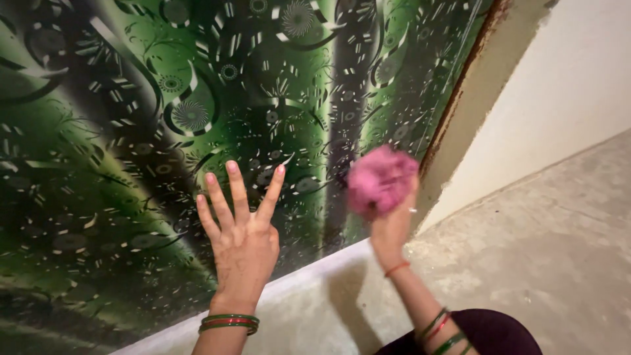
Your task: The person sits on the floor and wipes a green patterned wall with a pink cloth. They use circular and back-and-forth motions to clean the surface, occasionally using their left hand to steady themselves against the wall.
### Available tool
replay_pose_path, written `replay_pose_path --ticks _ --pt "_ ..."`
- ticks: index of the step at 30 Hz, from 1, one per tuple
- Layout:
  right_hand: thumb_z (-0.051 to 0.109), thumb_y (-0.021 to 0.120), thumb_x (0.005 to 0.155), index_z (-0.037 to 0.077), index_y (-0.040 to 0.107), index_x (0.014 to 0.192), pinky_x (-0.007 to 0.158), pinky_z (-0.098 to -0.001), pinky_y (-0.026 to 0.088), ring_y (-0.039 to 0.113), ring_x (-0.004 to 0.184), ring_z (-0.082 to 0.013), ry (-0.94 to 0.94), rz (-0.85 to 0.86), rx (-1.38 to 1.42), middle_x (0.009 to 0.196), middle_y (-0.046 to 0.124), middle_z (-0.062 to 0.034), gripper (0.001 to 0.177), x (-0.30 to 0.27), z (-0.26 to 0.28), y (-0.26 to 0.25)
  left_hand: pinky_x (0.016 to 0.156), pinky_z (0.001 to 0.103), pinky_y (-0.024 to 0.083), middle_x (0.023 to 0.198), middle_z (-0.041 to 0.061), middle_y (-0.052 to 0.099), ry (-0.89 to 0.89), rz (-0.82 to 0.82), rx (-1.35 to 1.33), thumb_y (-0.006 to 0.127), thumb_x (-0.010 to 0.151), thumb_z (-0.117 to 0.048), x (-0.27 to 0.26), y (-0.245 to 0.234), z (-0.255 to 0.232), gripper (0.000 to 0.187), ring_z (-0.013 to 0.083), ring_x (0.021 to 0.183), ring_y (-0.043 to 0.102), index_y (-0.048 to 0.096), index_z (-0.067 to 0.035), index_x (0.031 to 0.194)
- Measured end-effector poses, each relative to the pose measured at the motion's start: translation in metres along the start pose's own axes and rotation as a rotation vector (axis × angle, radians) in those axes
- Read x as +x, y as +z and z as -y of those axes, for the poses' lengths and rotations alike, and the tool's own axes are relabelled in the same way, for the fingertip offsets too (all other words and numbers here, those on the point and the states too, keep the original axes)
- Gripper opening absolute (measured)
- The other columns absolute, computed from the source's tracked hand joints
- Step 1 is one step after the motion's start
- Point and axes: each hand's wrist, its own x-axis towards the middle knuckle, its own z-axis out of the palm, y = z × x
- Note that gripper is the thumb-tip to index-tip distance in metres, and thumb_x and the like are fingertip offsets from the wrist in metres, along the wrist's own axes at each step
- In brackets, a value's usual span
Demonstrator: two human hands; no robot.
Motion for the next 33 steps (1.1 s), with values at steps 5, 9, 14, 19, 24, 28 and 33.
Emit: replay_pose_path --ticks 5,9,14,19,24,28,33 --pt "0.013 0.043 0.093 0.007 0.050 0.140 0.075 -0.0468 0.059 0.069 0.094 -0.0302 1.075 0.249 0.756 0.122 0.068 -0.0166 0.049 0.002 -0.075 -0.006 0.122 0.064 0.018 0.168 0.024 0.016 0.006 -0.035 0.004 0.066 0.083 -0.013 0.001 0.005 -0.003 0.095 0.0518 0.152 0.017 0.026 -0.044 0.163" --pt "0.019 0.054 0.095 -0.005 0.052 0.142 0.092 -0.0397 0.055 0.065 0.109 -0.0277 0.953 0.629 0.786 0.128 0.065 -0.0153 0.053 -0.056 -0.062 0.013 0.121 0.066 0.017 0.167 0.026 0.016 -0.009 -0.005 -0.010 0.066 0.082 -0.015 -0.001 0.008 -0.009 0.094 0.0530 0.151 0.018 0.026 -0.040 0.163" --pt "0.010 0.057 0.097 -0.004 0.037 0.149 0.116 -0.0440 0.033 0.045 0.135 -0.0317 0.058 0.462 0.430 0.143 0.048 -0.0192 0.057 -0.097 -0.055 0.031 0.122 0.063 0.018 0.169 0.023 0.017 0.006 0.001 -0.018 0.065 0.083 -0.014 -0.003 0.006 -0.004 0.094 0.0504 0.153 0.019 0.025 -0.041 0.164" --pt "0.006 0.046 0.088 0.004 0.047 0.135 0.083 -0.0477 0.059 0.066 0.101 -0.0282 0.767 0.147 0.573 0.123 0.060 -0.0144 0.048 -0.037 -0.114 0.028 0.123 0.062 0.018 0.169 0.023 0.018 0.008 -0.014 0.021 0.064 0.084 -0.011 -0.004 0.006 -0.003 0.095 0.0498 0.153 0.020 0.025 -0.041 0.165" --pt "0.006 0.042 0.092 0.009 0.060 0.119 0.084 -0.0472 0.062 0.063 0.096 -0.0242 1.352 0.271 1.064 0.106 0.066 -0.0092 0.033 -0.039 -0.125 0.023 0.122 0.063 0.018 0.169 0.024 0.019 0.019 -0.060 -0.011 0.062 0.083 -0.009 -0.004 0.008 -0.003 0.094 0.0509 0.153 0.020 0.026 -0.040 0.165" --pt "0.021 0.048 0.092 0.008 0.067 0.119 0.070 -0.0402 0.056 0.069 0.096 -0.0253 1.513 0.731 1.136 0.111 0.071 -0.0099 0.035 -0.069 -0.071 0.022 0.123 0.062 0.018 0.170 0.022 0.019 0.015 -0.031 0.019 0.062 0.082 -0.009 -0.005 0.006 -0.002 0.097 0.0493 0.154 0.020 0.025 -0.040 0.166" --pt "0.036 0.042 0.098 0.011 0.067 0.110 0.086 -0.0475 0.059 0.067 0.094 -0.0231 1.598 0.573 1.122 0.105 0.070 -0.0070 0.038 -0.061 -0.065 0.029 0.123 0.062 0.018 0.169 0.023 0.018 0.018 -0.030 -0.032 0.063 0.081 -0.009 -0.005 0.002 -0.001 0.097 0.0499 0.153 0.020 0.025 -0.040 0.165"
